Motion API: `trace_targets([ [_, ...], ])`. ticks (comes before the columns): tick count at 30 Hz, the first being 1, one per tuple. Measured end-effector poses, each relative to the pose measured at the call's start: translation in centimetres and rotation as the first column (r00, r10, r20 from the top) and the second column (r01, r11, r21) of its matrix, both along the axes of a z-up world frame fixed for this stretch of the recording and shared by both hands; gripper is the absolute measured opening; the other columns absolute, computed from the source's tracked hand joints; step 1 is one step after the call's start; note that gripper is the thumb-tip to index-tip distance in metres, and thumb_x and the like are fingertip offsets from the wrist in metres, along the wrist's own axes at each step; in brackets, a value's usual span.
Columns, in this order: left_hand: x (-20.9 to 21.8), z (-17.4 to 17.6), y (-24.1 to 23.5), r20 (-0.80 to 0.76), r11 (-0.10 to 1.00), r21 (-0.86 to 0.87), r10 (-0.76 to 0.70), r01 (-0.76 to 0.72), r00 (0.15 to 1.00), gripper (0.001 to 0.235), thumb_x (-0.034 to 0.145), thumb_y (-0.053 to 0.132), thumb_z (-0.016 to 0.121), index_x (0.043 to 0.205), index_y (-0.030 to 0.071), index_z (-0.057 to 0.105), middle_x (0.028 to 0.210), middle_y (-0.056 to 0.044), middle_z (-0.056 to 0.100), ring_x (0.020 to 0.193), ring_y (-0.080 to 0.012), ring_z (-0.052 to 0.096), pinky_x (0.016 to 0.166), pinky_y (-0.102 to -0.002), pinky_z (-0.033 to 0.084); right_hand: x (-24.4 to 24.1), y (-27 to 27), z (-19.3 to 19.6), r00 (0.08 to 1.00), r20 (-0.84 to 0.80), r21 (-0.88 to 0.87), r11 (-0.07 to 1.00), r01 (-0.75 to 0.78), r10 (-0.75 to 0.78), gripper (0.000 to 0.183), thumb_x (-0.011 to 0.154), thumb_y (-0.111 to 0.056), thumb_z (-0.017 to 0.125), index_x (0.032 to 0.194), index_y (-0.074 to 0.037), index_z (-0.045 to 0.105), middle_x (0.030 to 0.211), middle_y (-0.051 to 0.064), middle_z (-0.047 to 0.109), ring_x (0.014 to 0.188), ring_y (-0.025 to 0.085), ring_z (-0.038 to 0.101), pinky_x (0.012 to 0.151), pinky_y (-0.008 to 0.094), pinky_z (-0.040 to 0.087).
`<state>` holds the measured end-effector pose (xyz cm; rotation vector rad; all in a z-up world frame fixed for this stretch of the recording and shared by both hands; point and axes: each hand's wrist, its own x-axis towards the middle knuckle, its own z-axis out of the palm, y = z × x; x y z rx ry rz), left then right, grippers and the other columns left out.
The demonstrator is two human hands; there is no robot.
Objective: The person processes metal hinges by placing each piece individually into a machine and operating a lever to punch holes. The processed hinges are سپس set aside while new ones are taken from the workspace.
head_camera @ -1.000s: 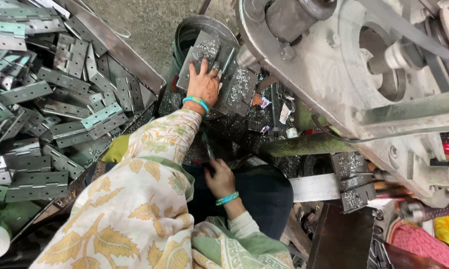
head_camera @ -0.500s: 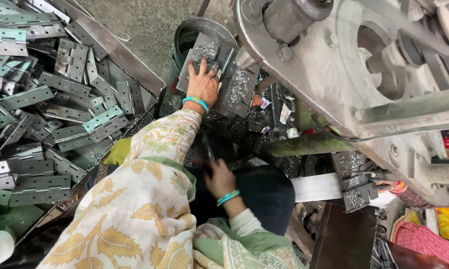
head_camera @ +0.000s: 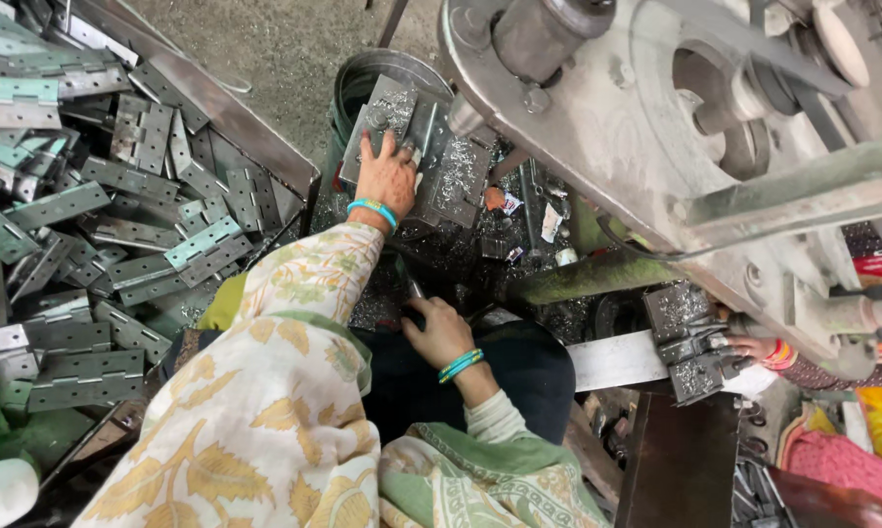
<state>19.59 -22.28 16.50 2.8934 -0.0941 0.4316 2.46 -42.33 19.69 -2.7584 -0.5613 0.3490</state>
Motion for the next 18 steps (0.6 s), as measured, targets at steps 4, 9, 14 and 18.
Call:
trace_targets([
  [4,-3.2,0.3,0.2,0.107,0.998,0.05,-0.038,0.033,0.994,0.035,0.09,0.024,0.056,0.114,0.008,0.075,0.131,-0.007,0.065,0.138,-0.0377,0.039,0.113,-0.071,0.021,0.2,1.2,2.0,1.0,-0.008,-0.009,1.0,0.0,0.0,0.038,0.084,-0.034,0.071,0.116,-0.014,0.073,0.109,0.016,0.07,0.095,0.041,0.069,0.083,0.051,0.057],
  [9,-9.1,1.5,0.4,-0.064,0.99,0.069,-0.121,0.125,0.991,0.03,0.091,0.025,0.059,0.111,0.009,0.076,0.122,-0.007,0.068,0.134,-0.0355,0.043,0.116,-0.07,0.024,-0.1,1.1,2.1,1.0,-0.009,-0.013,1.0,0.017,-0.017,0.036,0.085,-0.034,0.07,0.117,-0.018,0.074,0.11,0.016,0.07,0.095,0.041,0.069,0.083,0.051,0.057],
  [14,-10.4,1.2,0.1,0.175,0.986,0.154,-0.09,0.063,0.981,0.031,0.09,0.026,0.059,0.11,0.009,0.076,0.118,-0.007,0.067,0.133,-0.0348,0.045,0.114,-0.065,0.028,-0.4,0.8,1.6,1.0,-0.013,-0.002,1.0,0.026,-0.026,0.033,0.084,-0.035,0.069,0.114,-0.024,0.076,0.108,0.015,0.071,0.097,0.04,0.069,0.084,0.051,0.057],
  [18,-9.2,0.7,-0.4,0.229,0.968,0.25,-0.061,0.002,0.971,0.028,0.086,0.022,0.057,0.104,0.01,0.076,0.114,-0.006,0.068,0.129,-0.0341,0.048,0.109,-0.065,0.03,-0.4,0.6,1.3,1.0,0.03,0.045,0.999,-0.011,0.01,0.046,0.086,-0.038,0.069,0.129,-0.023,0.064,0.114,0.017,0.071,0.103,0.042,0.069,0.085,0.052,0.056],
])
